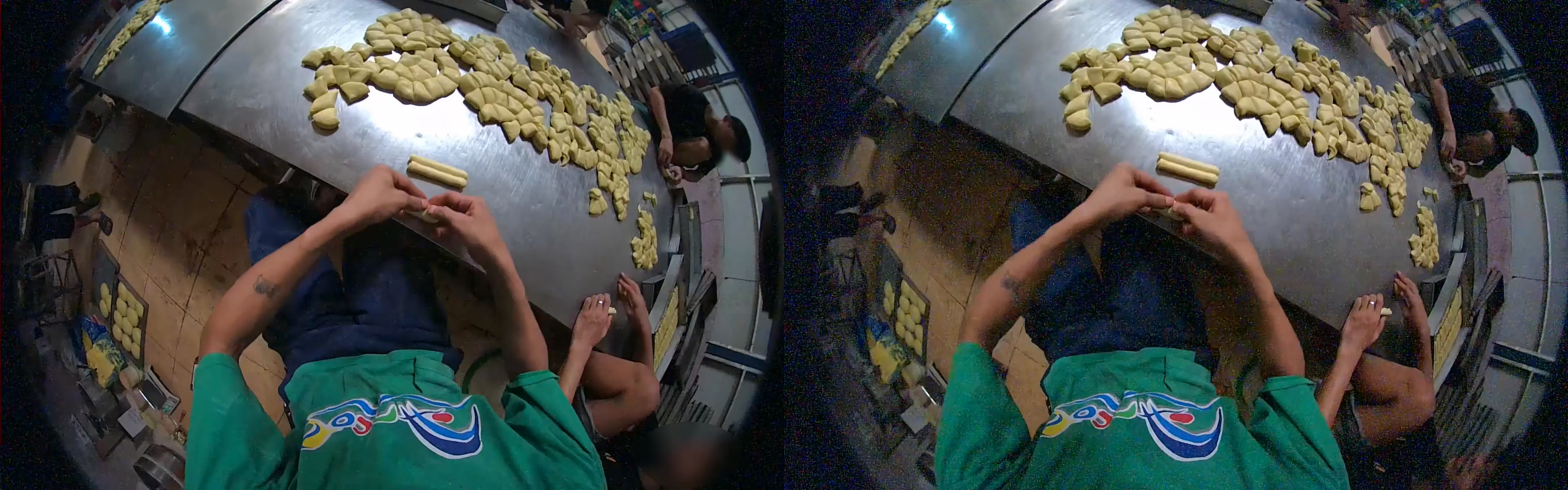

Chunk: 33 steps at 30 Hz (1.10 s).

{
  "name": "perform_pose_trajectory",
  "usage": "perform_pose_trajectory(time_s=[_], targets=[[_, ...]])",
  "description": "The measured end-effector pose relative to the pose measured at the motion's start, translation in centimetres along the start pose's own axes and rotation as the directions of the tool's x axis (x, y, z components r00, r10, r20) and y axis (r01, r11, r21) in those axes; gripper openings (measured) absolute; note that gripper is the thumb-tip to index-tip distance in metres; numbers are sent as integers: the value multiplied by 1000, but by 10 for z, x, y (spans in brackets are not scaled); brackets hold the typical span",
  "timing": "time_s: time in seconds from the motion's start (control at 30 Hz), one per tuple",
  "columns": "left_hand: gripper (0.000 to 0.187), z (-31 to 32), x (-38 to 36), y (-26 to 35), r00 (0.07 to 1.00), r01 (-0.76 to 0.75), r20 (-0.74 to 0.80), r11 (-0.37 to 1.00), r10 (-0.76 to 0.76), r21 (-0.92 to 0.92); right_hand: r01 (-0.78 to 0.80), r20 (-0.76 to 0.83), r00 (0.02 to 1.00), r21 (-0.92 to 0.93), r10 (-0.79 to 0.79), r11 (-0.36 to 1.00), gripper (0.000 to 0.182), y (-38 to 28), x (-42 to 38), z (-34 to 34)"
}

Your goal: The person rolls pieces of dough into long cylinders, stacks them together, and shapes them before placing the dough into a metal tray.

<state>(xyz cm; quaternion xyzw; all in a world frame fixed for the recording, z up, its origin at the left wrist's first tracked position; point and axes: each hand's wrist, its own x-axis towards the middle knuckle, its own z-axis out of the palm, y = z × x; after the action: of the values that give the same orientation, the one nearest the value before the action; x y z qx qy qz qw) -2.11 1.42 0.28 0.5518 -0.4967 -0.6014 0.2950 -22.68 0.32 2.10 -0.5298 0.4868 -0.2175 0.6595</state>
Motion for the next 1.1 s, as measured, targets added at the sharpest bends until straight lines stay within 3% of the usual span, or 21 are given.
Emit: perform_pose_trajectory(time_s=[0.07, 0.13, 0.2, 0.27, 0.33, 0.37, 0.4, 0.43, 0.47, 0.53, 0.57, 0.6, 0.7, 0.77, 0.8, 0.83, 0.9, 1.0, 1.07, 1.1], targets=[[21, 0, 7, 3, 999, -30, -8, 985, 32, 172, -41, 28, 999, -26, 42, 999, 16, 2, 8, -7], [22, -1, 5, 16, 999, 35, -18, 978, -32, 206, -61, 23, 998, -151, 65, 987, 16, 0, 13, -12], [24, 1, 7, 17, 998, 21, -68, 929, 5, 370, -101, -21, 995, -174, 98, 980, 18, -6, 16, -12], [25, 4, 8, 13, 998, -7, -58, 913, 34, 407, -177, -54, 984, -305, 169, 936, 21, -15, 19, -8], [28, 8, 3, 13, 979, 32, -181, 816, 90, 578, -107, -84, 993, -323, 84, 940, 25, -6, 22, -2], [28, 9, 0, 14, 981, 28, -172, 813, 89, 582, -25, -130, 990, -557, -58, 830, 26, -4, 22, 1], [29, 8, -4, 13, 960, -6, -196, 719, 198, 695, 27, -138, 970, -756, -200, 654, 27, -3, 20, 3], [29, 5, -7, 12, 928, -29, -204, 608, 311, 794, 34, -114, 968, -824, -224, 566, 27, -2, 18, -1], [29, 0, -7, 7, 929, -36, -196, 604, 315, 796, 29, -122, 966, -823, -226, 568, 27, 1, 16, -8], [29, -12, -1, -9, 942, -169, -99, 710, 319, 683, -38, -4, 999, -456, 40, 889, 29, 10, 15, -29], [31, -17, 0, -18, 940, -207, -91, 762, 329, 613, -112, 104, 985, -236, 140, 965, 30, 13, 18, -35], [31, -17, 0, -15, 940, -208, -91, 763, 329, 612, -113, 104, 985, -238, 141, 965, 30, 8, 17, -32], [34, -12, -5, -7, 931, -218, -82, 722, 355, 657, -149, -27, 988, -481, 155, 864, 41, 13, 23, -29], [34, -7, -1, 12, 988, -3, -98, 644, 121, 765, -206, -79, 977, -555, 196, 806, 44, 9, 32, -22], [34, -4, -1, 16, 988, 1, -98, 646, 115, 763, -264, -140, 964, -619, 227, 740, 47, 8, 36, -21], [35, 0, 0, 19, 984, 19, -125, 627, 125, 779, -229, -140, 973, -614, 181, 756, 68, 11, 39, -20], [37, 1, 2, 14, 982, 41, -146, 609, 124, 792, -231, -160, 973, -674, 167, 702, 69, 5, 36, -17], [38, -8, 2, 5, 963, -106, -48, 533, 266, 839, -170, -129, 985, -786, 111, 595, 64, 7, 28, -26], [36, -30, 10, -3, 962, -256, 124, 657, 241, 709, -165, -57, 981, -760, 188, 629, 64, 7, 30, -38], [37, -34, 8, 2, 967, -251, 144, 690, 211, 679, -93, -21, 993, -767, 120, 635, 66, -2, 22, -38]])
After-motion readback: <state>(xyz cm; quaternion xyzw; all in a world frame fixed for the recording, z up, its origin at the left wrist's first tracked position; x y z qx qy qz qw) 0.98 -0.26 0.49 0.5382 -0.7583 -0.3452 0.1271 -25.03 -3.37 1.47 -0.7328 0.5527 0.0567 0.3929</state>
